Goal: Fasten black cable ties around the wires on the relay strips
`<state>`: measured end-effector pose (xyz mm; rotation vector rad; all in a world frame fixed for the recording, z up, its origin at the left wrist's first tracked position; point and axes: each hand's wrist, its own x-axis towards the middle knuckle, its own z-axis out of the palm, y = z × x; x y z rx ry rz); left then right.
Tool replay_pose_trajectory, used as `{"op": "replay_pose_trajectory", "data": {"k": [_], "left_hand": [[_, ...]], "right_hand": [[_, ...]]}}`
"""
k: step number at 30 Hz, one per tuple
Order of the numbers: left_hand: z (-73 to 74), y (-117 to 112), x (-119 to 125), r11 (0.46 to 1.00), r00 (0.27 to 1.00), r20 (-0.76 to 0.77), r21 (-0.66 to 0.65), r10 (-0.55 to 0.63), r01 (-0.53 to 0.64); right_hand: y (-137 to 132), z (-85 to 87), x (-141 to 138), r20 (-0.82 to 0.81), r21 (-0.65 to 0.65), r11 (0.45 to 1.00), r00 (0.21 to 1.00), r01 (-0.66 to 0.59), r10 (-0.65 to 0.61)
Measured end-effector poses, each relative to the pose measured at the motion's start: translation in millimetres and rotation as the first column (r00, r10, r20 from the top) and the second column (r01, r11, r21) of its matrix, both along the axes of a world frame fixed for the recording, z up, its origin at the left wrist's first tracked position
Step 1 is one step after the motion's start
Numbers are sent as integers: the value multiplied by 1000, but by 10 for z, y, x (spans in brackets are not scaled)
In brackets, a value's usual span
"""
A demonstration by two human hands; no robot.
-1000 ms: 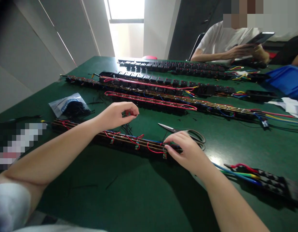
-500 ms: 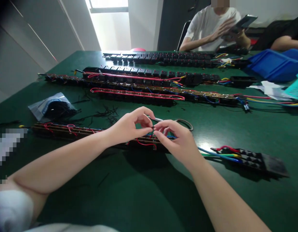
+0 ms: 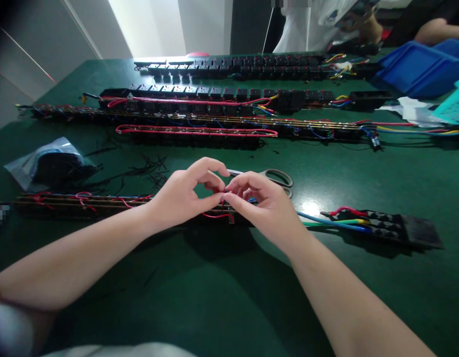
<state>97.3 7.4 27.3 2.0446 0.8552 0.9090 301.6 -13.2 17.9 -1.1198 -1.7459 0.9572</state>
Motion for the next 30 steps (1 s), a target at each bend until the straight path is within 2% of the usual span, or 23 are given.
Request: {"op": "replay_pose_trajectory", "data": {"k": [5, 8, 11, 14, 17, 19, 23, 30], "left_hand": [[-6, -10, 16, 1000, 1000, -19, -5, 6, -6], [-57, 8, 17, 998, 999, -39, 55, -5, 8], [-139, 24, 28, 990, 978, -208, 132, -13, 41], [-205, 13, 72, 985, 888, -459, 140, -26, 102], [-229, -15, 132, 979, 802, -596, 136, -40, 149], [-232, -28, 157, 978, 782, -621, 125, -54, 167], [-248, -30, 163, 979, 803, -589, 94, -94, 183], [-244, -30, 152, 963, 825, -555, 148, -106, 223]], "right_hand": [[-39, 38, -15, -30, -26, 1000, 1000, -9, 8], [-36, 45, 6, -56, -44, 999, 998, -2, -1], [6, 47, 60, -182, -65, 996, 981, 55, -66], [83, 31, 142, -335, -60, 993, 935, 100, -114], [157, -5, 210, -379, -54, 989, 914, 134, -145], [182, -32, 225, -384, -56, 988, 910, 145, -156], [179, -64, 190, -382, -65, 990, 913, 126, -142], [162, -77, 145, -369, -57, 993, 922, 106, -120]]}}
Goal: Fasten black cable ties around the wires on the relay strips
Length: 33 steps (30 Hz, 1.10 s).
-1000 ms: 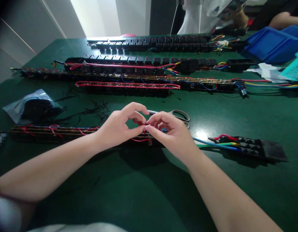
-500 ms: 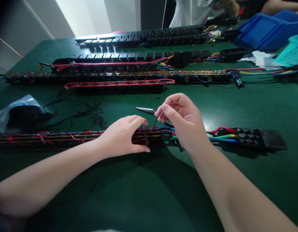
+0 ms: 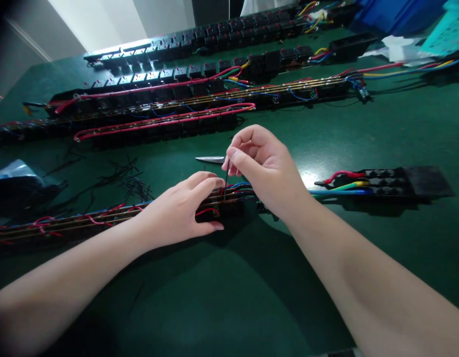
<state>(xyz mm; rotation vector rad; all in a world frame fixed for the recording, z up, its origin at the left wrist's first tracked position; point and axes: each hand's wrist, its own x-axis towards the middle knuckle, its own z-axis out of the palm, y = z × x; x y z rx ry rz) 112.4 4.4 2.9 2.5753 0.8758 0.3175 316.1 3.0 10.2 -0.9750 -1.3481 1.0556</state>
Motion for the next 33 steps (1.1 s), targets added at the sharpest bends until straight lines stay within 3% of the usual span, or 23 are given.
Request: {"op": "replay_pose_trajectory", "data": {"k": [10, 27, 33], "left_hand": [[14, -9, -6, 1000, 1000, -9, -18, 21, -21], [10, -37, 58, 988, 999, -39, 150, -35, 40], [56, -8, 60, 997, 997, -77, 72, 16, -11]], "right_hand": [[-9, 6, -4, 42, 12, 1000, 999, -7, 7], [-38, 47, -13, 102, 14, 999, 994, -32, 30], [-23, 20, -15, 109, 50, 998, 993, 40, -45]]}}
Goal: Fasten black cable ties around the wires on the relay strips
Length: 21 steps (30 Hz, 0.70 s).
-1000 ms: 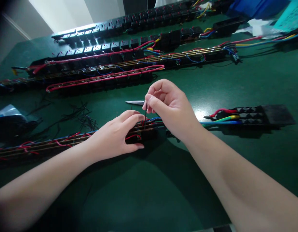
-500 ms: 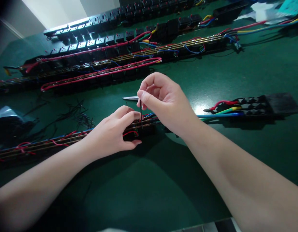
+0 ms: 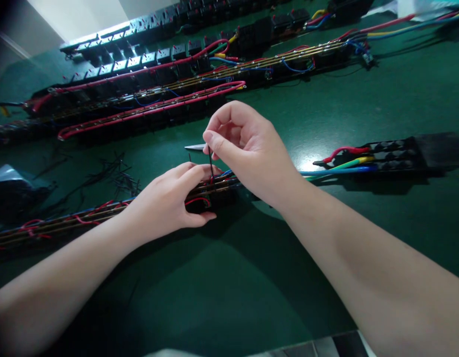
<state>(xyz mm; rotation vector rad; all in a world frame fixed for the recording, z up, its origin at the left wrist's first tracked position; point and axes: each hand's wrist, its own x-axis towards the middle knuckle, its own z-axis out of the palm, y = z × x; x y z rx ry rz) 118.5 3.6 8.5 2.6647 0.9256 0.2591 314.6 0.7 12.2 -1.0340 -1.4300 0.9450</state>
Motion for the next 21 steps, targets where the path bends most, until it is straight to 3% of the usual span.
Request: {"op": "replay_pose_trajectory", "data": {"k": [4, 9, 16, 21], "left_hand": [[7, -2, -8, 998, 999, 8, -63, 32, -32], [-4, -7, -21, 998, 999, -5, -52, 37, -37], [50, 43, -167, 997, 991, 128, -55, -46, 53], [91, 33, -229, 999, 991, 132, -39, -32, 37]], "right_hand": [[23, -45, 9, 0, 2, 996, 996, 90, -90], [28, -62, 14, 33, -18, 996, 996, 89, -88], [-1, -19, 0, 93, -41, 995, 992, 89, -85], [-5, -18, 3, 114, -33, 997, 991, 76, -72]]}}
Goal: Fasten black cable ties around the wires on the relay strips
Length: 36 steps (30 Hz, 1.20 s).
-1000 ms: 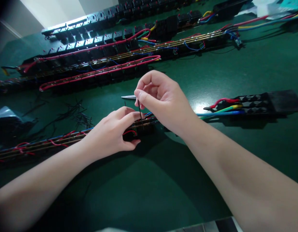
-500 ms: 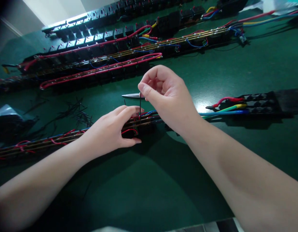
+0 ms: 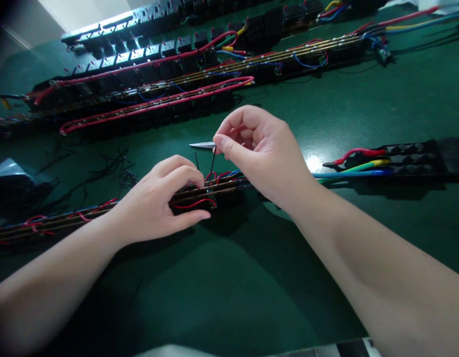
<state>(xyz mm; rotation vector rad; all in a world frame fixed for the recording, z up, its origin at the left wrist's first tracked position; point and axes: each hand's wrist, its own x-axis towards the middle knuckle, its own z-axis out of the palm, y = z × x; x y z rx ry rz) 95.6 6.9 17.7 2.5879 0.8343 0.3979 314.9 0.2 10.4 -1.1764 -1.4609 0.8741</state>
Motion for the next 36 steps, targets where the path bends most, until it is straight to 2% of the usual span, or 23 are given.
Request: {"op": "replay_pose_trajectory", "data": {"k": [8, 21, 26, 31, 36], "left_hand": [[2, 35, -13, 995, 996, 79, -89, -36, 43], [-38, 66, -3, 997, 995, 91, -61, -48, 53], [-56, 64, -8, 995, 994, 61, -43, -91, 94], [-89, 52, -32, 977, 980, -3, 78, -197, 196], [-94, 22, -36, 950, 968, -128, 202, -217, 240]], "right_hand": [[-9, -13, -8, 60, -23, 1000, 998, -18, 19], [23, -69, -15, 141, -106, 990, 985, -89, 104], [46, -77, 5, 245, -77, 990, 960, -118, 134], [47, -77, 21, 317, -90, 987, 936, -132, 154], [50, -98, 30, 338, -70, 984, 924, -162, 177]]}}
